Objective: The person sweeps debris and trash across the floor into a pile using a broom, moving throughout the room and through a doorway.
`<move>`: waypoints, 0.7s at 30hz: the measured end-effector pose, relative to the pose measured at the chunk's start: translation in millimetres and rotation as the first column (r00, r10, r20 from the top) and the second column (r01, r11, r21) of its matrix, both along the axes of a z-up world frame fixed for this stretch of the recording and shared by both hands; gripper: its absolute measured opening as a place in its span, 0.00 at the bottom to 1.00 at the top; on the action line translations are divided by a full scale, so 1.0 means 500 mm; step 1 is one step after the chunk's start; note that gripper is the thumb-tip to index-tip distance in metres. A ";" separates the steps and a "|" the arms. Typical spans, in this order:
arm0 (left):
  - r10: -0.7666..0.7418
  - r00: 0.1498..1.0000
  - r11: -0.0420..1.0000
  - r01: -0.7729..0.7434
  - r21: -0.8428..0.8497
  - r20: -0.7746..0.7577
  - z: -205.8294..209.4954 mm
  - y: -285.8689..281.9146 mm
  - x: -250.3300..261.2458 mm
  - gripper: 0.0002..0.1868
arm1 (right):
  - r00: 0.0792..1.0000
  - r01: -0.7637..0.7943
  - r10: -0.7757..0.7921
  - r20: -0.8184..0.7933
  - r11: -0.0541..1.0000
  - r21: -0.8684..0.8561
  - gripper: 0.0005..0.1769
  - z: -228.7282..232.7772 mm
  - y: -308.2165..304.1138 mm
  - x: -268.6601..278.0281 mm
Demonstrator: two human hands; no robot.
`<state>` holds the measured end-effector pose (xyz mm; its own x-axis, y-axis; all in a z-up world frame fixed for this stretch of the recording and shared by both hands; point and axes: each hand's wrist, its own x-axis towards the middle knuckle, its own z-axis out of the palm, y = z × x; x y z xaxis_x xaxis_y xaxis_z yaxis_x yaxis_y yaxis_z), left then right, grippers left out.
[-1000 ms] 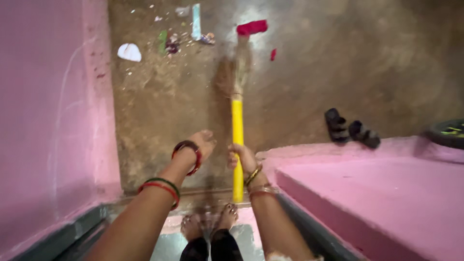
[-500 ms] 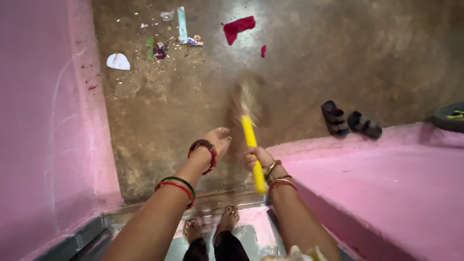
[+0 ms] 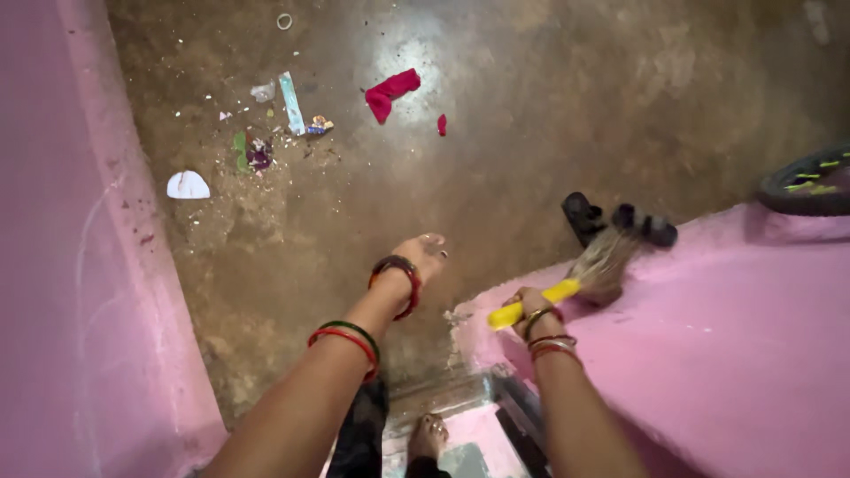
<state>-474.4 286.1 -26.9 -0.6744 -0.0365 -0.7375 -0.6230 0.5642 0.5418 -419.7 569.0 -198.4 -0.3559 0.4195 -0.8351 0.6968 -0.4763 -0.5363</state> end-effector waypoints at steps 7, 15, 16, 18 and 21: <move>-0.109 0.985 0.985 0.088 -0.150 -0.133 0.024 -0.094 -0.096 0.22 | 0.941 -0.323 0.337 -0.007 0.896 -0.305 0.05 -0.106 -0.344 -0.022; -0.037 0.981 0.966 -0.013 -0.259 -0.189 0.076 -0.243 -0.191 0.29 | 0.804 -0.594 0.486 -0.344 0.613 -0.522 0.07 0.171 -0.503 -0.165; -0.024 0.986 0.970 -0.017 -0.242 -0.166 0.083 -0.258 -0.206 0.29 | 0.803 -0.595 0.468 -0.368 0.645 -0.479 0.08 0.193 -0.474 -0.172; -0.003 0.994 0.980 -0.018 -0.198 -0.106 0.088 -0.274 -0.228 0.31 | 0.859 -0.512 0.476 -0.189 0.791 -0.334 0.10 0.206 -0.411 -0.175; -0.008 1.000 0.987 0.004 -0.161 -0.024 0.054 -0.283 -0.262 0.31 | 0.917 -0.395 0.400 -0.012 0.900 -0.183 0.12 0.198 -0.313 -0.198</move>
